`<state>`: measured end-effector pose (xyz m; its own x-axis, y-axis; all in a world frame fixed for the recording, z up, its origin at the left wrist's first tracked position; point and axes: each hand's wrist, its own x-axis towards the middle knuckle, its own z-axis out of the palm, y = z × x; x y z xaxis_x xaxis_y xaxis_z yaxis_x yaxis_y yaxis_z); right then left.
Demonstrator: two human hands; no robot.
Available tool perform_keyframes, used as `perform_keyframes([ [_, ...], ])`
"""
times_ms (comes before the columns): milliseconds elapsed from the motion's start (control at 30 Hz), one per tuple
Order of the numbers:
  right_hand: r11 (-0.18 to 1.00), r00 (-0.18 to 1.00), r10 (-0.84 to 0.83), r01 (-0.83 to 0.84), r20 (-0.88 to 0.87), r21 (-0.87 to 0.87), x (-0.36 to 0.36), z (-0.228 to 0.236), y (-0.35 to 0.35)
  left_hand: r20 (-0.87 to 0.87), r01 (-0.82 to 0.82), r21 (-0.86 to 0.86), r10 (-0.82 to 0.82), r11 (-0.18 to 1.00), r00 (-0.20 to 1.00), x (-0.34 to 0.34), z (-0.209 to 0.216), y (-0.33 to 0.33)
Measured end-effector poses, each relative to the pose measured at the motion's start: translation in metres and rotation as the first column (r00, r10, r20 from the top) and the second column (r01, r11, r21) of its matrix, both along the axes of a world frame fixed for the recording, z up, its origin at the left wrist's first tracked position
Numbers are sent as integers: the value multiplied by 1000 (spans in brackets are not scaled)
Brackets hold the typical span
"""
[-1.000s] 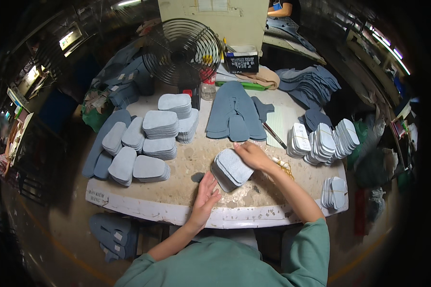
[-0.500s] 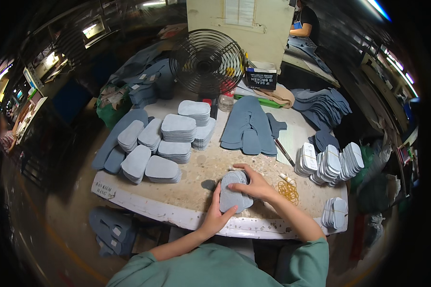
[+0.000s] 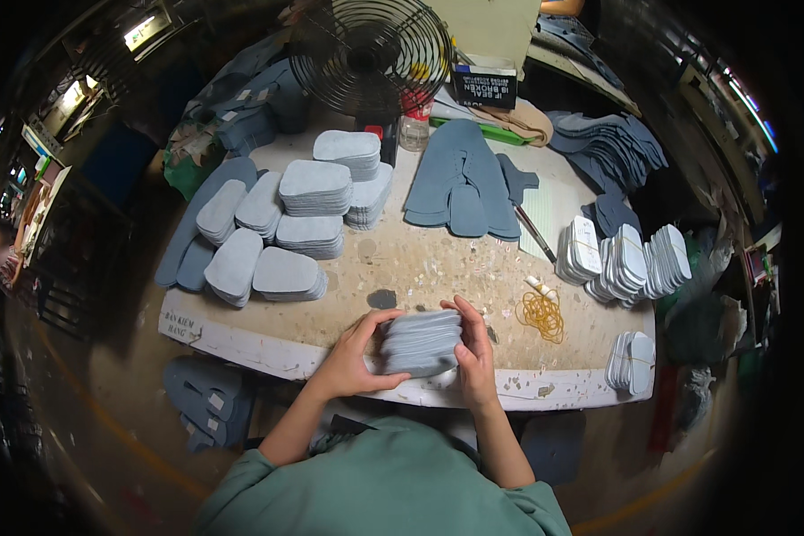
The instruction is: The person repeatedly picks up small rectangular fabric pads from a table, aligns them into neat stacks, and places the stacks back on the table. The person also uses rubber bands to bundle some stacks. The task is performed continuously throughout the clip.
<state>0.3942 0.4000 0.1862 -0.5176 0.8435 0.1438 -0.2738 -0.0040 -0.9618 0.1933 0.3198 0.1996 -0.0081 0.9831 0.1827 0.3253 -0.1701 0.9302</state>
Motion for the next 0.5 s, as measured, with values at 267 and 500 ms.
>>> perform_keyframes([
  [267, 995, 995, -99, 98, -31, -28, 2, -13, -9, -182, -67, 169, 98, 983, 978, 16, -9, -4],
  [500, 909, 973, -80, -18, 215, 416, 2, 12, -13, 114, -93, 247, 66, 965, 991, 25, -29, -6],
])
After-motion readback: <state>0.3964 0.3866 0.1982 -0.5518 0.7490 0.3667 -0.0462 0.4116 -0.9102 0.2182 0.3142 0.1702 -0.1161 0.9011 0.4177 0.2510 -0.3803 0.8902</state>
